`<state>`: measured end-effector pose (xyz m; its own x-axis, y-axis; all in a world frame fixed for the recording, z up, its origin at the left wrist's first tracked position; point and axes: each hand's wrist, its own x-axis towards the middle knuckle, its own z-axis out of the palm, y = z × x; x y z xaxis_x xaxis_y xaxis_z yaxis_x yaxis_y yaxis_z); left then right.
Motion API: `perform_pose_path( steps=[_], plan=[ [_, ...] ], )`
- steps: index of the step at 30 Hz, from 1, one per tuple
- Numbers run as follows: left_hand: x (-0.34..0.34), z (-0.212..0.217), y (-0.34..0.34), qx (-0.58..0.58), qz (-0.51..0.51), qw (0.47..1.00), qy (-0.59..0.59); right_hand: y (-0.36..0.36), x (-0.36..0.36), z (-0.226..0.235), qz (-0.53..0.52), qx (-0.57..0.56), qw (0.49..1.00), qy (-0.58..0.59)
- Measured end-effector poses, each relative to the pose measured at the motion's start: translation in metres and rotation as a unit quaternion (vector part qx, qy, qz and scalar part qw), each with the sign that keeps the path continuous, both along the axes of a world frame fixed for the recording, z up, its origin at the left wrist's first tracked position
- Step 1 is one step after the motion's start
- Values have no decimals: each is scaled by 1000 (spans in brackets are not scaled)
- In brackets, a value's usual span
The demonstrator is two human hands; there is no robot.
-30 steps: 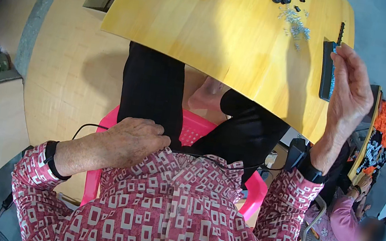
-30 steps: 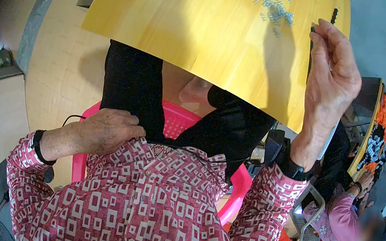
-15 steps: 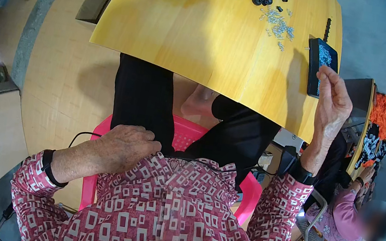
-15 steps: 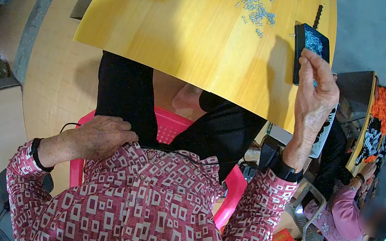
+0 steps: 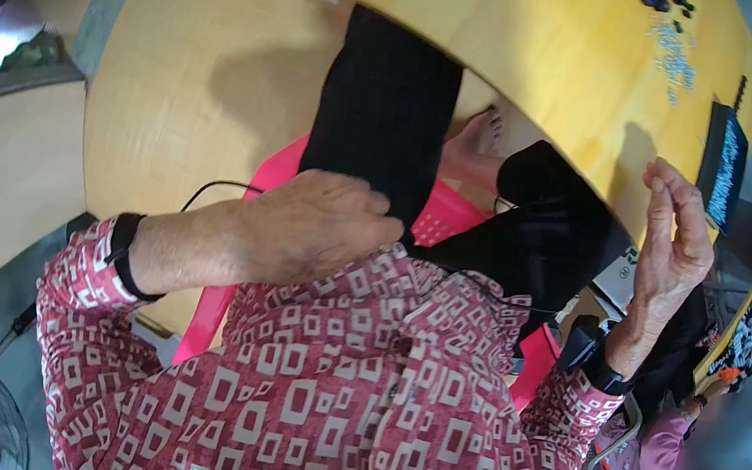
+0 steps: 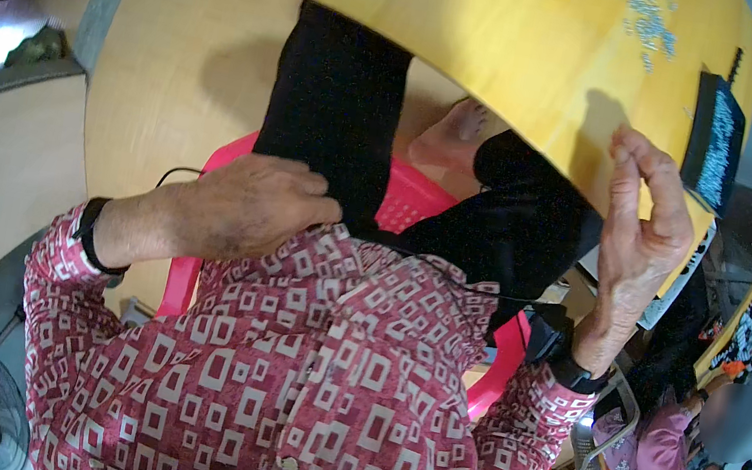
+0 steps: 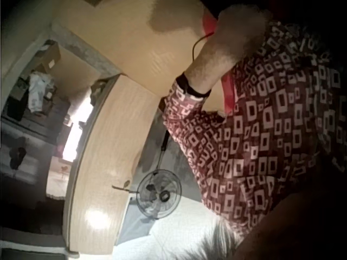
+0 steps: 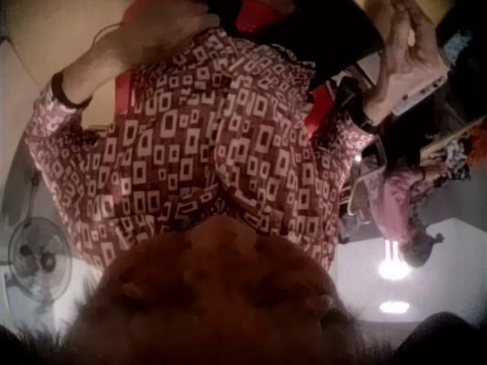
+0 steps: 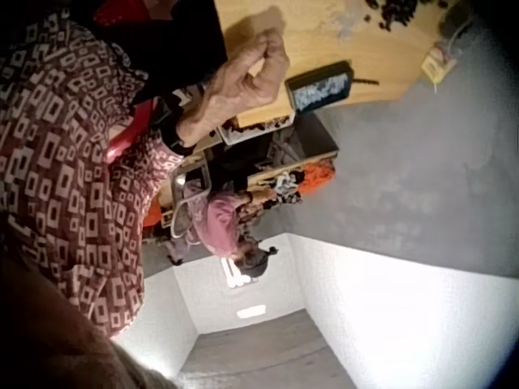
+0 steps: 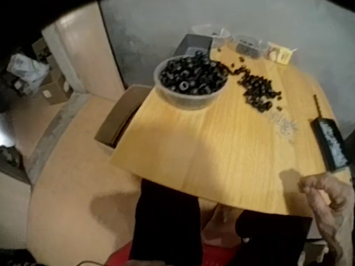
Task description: Manually assemble small plastic rings and metal components into finished items.
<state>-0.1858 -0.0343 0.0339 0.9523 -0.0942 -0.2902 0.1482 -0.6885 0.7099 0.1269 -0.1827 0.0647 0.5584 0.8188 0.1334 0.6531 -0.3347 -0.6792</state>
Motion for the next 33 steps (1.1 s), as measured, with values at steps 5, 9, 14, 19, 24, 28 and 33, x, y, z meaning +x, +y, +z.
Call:
perform_pose_path(
  steps=[5,9,14,19,24,28,33],
  plan=[
    [-5,0,-1,0,16,1000,-22,-4,18,-38,-40,30,990,129],
    [-11,2,-1,-9,23,999,-29,-3,20,-55,-58,62,991,103],
    [-12,3,-1,-17,22,999,-24,-5,16,-66,-86,113,988,56],
    [-13,2,-1,-34,38,999,-4,0,9,-62,-90,117,988,37],
    [-7,4,1,-46,36,998,1,-1,11,-65,-78,124,989,15],
    [-4,0,-1,-45,26,999,3,-5,16,-65,-76,102,992,-8],
    [-3,-1,0,-48,33,998,9,-3,18,-68,-79,111,991,12]
  ],
)
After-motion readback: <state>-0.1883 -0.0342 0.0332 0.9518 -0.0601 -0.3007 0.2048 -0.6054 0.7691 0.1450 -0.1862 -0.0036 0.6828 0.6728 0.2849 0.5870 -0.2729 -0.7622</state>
